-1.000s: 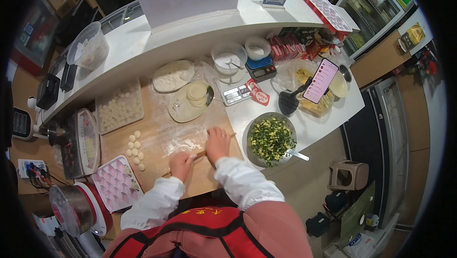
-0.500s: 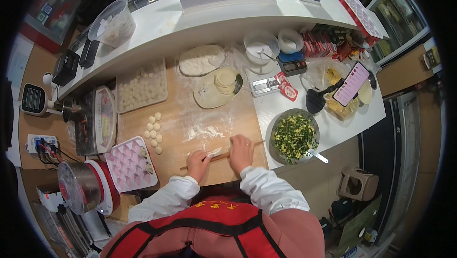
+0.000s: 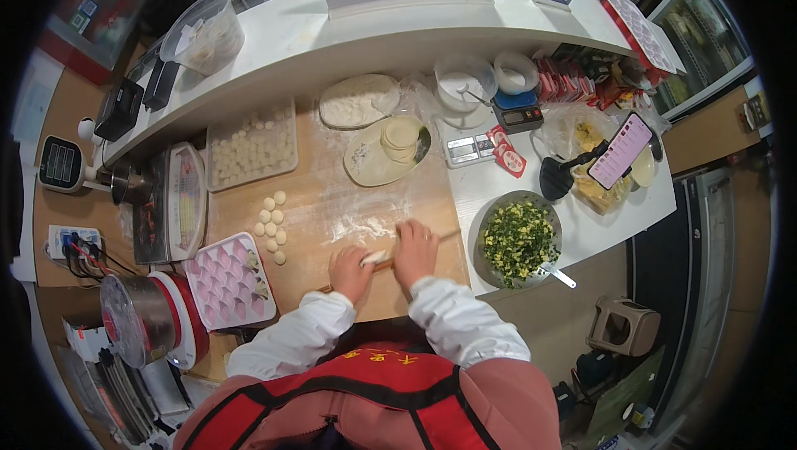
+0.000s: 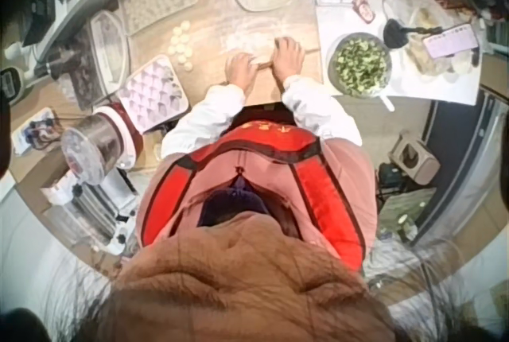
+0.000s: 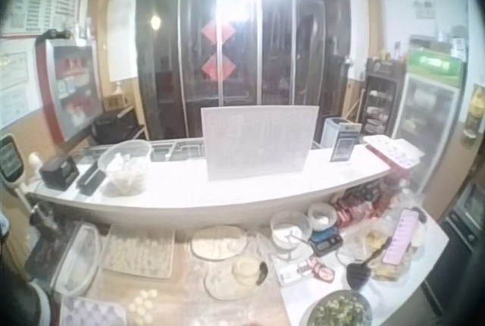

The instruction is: The person repeatedly rolls small dough balls into flat circular sheets using a rolling pin on a floured wooden board. They rotate each piece to achieve even thickness and stack the finished sheets on a plate. The person occasionally sprinkles flour onto the board to prevent sticking.

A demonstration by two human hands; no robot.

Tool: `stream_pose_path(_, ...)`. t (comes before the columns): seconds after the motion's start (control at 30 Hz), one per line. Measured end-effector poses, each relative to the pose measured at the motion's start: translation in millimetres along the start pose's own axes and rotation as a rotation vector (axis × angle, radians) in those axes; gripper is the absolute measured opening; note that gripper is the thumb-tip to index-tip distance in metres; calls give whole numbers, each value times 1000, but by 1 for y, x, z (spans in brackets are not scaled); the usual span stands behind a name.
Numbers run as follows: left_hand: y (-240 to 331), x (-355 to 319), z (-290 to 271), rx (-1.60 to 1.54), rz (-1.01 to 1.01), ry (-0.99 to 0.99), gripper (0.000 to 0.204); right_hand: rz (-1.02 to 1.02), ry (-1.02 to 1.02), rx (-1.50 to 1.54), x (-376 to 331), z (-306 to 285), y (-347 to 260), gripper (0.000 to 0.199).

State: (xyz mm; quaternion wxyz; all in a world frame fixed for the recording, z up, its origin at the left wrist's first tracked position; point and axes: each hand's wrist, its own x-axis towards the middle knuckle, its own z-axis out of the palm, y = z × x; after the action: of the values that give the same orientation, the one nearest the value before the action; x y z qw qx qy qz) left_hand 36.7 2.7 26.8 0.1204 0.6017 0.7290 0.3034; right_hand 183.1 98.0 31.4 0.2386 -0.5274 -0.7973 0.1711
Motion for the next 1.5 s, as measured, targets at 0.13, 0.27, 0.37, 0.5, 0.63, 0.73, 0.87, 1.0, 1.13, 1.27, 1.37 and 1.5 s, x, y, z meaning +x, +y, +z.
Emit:
stream_pose_path(0.13,-5,4,0,14,-141,-85,16,83,40,29,16,-1,-2,30)
stream_pose_path(0.27,-9,2,-3,-1,-152,79,13,70,-74,-66,4,-12,-5,31)
stream_pose_path(0.37,-12,2,-4,69,-257,-86,19,28,-148,-13,2,-8,-8,31)
stream_pose_path(0.5,-16,5,-7,-13,-34,26,18,52,33,6,18,5,-4,32)
stream_pose_path(0.63,-19,0,-13,59,-285,-54,17,9,11,-12,9,-1,4,30)
stream_pose_path(0.73,-21,-1,-16,125,-213,59,15,-25,-16,-29,-4,-10,2,27)
stream_pose_path(0.87,-30,14,-17,30,-30,110,15,12,120,-44,24,3,-2,24)
stream_pose_path(1.0,-39,21,-18,-20,18,81,12,51,85,19,45,13,17,25)
stream_pose_path(1.13,-31,4,-14,-207,-312,45,12,-304,-236,123,-39,-20,48,32)
stream_pose_path(1.27,-5,-6,1,-326,-471,-143,16,-271,-291,117,-85,-30,50,35)
stream_pose_path(1.37,7,10,13,-53,-74,-21,16,-197,-105,149,-37,-9,40,35)
stream_pose_path(1.5,4,33,13,-70,21,-35,16,-46,3,32,29,9,31,29)
